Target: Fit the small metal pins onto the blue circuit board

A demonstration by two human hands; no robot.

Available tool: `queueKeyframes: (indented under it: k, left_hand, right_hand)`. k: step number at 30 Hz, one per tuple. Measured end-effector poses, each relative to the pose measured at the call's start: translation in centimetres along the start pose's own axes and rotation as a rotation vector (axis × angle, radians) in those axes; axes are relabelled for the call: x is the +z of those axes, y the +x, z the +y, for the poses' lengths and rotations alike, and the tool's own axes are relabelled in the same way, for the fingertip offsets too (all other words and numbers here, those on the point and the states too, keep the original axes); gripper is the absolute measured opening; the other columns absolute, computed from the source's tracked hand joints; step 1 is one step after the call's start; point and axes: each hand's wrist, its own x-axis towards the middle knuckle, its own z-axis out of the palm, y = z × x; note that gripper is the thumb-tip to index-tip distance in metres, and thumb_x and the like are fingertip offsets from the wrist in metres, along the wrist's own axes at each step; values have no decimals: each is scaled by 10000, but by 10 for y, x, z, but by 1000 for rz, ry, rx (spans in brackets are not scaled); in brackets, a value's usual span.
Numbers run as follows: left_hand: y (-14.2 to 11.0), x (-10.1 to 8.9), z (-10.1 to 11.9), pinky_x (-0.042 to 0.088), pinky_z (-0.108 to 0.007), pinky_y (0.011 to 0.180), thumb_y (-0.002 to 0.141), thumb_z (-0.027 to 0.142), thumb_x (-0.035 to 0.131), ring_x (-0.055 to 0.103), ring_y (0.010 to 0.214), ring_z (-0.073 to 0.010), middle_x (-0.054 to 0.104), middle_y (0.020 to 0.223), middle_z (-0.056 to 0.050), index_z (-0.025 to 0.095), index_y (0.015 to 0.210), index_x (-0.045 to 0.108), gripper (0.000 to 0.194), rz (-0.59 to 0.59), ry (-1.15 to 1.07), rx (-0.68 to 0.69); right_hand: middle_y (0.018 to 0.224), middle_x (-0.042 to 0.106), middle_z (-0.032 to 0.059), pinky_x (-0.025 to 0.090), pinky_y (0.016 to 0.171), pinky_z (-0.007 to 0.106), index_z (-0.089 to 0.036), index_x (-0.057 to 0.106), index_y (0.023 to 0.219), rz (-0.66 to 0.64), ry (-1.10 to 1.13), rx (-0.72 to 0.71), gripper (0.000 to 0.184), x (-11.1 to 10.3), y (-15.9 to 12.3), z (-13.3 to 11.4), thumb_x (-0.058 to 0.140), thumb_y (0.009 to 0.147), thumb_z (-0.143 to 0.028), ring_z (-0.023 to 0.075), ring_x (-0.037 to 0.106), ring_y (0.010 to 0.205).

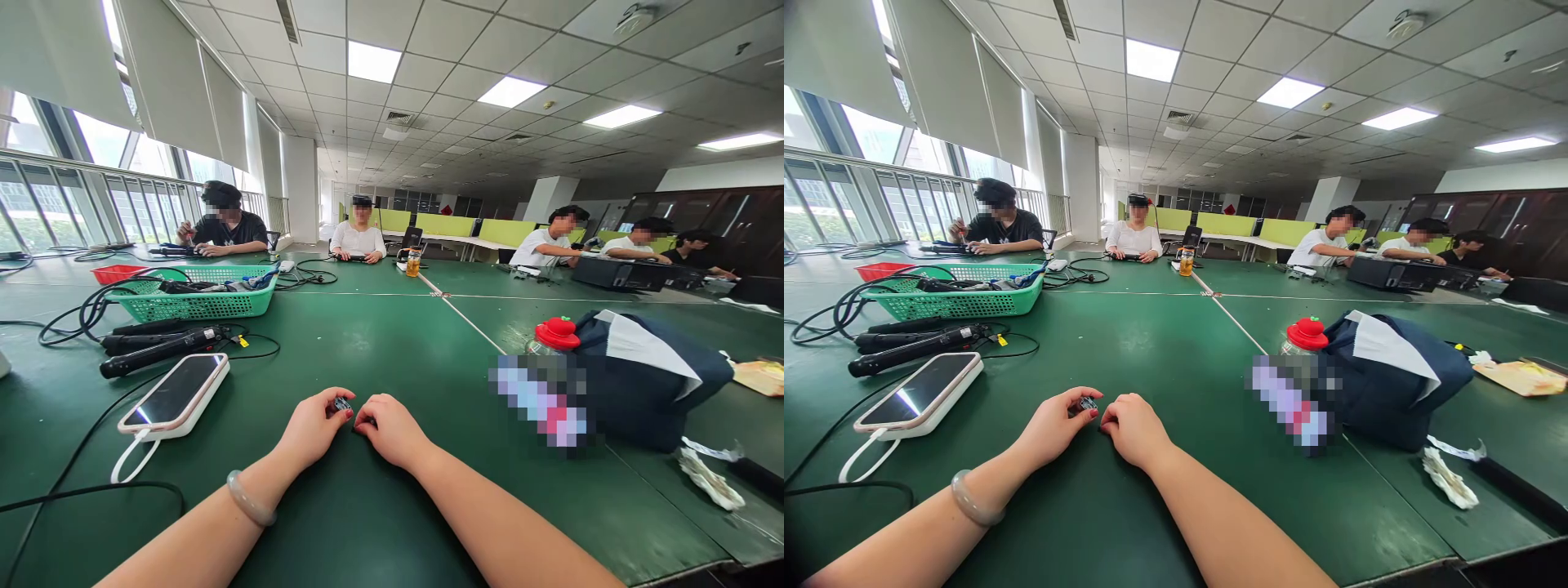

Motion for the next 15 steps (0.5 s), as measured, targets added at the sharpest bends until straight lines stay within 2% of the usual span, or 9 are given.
queueKeyframes:
  k: [7, 15]
  left_hand:
    - [1, 1, -2, 461, -274, 748, 742, 269, 443, 612, 771, -165, 681, 849, -16, 215, 1029, 608, 336, 4, -49, 1]
    - [0, -1, -1, 449, -260, 667, 697, 320, 521, 590, 677, -162, 646, 721, 7, 226, 931, 649, 283, 8, 26, -12]
  right_hand:
    - [798, 605, 14, 409, 746, 236, -192, 636, 747, 25, -79, -52, 84, 2, 0, 0, 579, 800, -161, 144, 525, 823]
    - [795, 598, 10, 408, 743, 234, -197, 624, 753, 35, -108, -76, 99, 5, 1, 1, 558, 819, -165, 140, 523, 814]
